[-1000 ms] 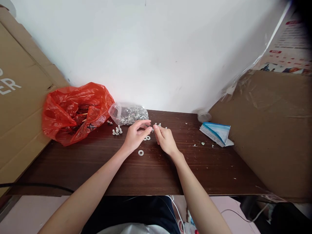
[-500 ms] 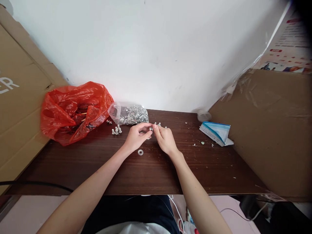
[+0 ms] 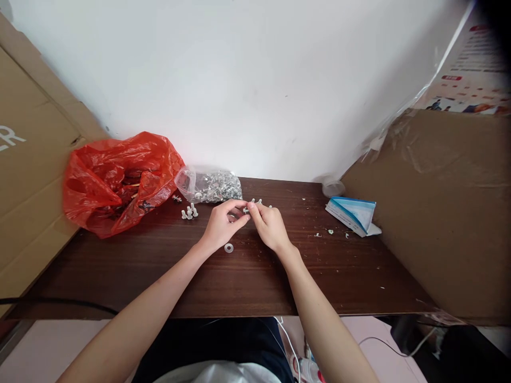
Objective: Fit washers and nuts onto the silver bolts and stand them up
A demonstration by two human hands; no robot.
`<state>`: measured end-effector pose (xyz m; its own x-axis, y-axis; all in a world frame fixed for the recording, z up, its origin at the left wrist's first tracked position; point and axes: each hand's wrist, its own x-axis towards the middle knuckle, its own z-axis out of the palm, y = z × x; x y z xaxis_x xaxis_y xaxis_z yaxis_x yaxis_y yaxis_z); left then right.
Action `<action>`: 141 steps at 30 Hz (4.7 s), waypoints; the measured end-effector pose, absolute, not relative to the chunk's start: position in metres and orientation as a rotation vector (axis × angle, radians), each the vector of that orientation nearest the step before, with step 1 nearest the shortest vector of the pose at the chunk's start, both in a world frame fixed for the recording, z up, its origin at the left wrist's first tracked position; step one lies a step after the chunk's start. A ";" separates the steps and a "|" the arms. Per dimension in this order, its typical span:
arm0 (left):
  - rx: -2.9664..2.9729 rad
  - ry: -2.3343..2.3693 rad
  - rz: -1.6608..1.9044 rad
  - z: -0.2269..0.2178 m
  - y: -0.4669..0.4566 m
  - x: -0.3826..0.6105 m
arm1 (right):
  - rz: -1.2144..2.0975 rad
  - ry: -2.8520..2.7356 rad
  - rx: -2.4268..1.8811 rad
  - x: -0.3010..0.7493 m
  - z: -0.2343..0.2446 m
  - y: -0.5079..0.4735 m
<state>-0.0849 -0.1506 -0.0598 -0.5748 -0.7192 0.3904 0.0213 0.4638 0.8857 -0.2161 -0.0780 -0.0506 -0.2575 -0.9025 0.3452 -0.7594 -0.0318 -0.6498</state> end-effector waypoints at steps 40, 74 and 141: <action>0.714 -1.464 -1.620 -0.054 -0.157 -0.082 | -1.586 1.674 -1.801 -0.222 -0.051 -0.082; 0.649 -1.529 -1.751 -0.055 -0.156 -0.081 | -1.582 1.560 -1.891 -0.216 -0.053 -0.081; 0.705 -1.287 -1.804 -0.054 -0.156 -0.079 | -1.671 1.599 -1.733 -0.219 -0.054 -0.081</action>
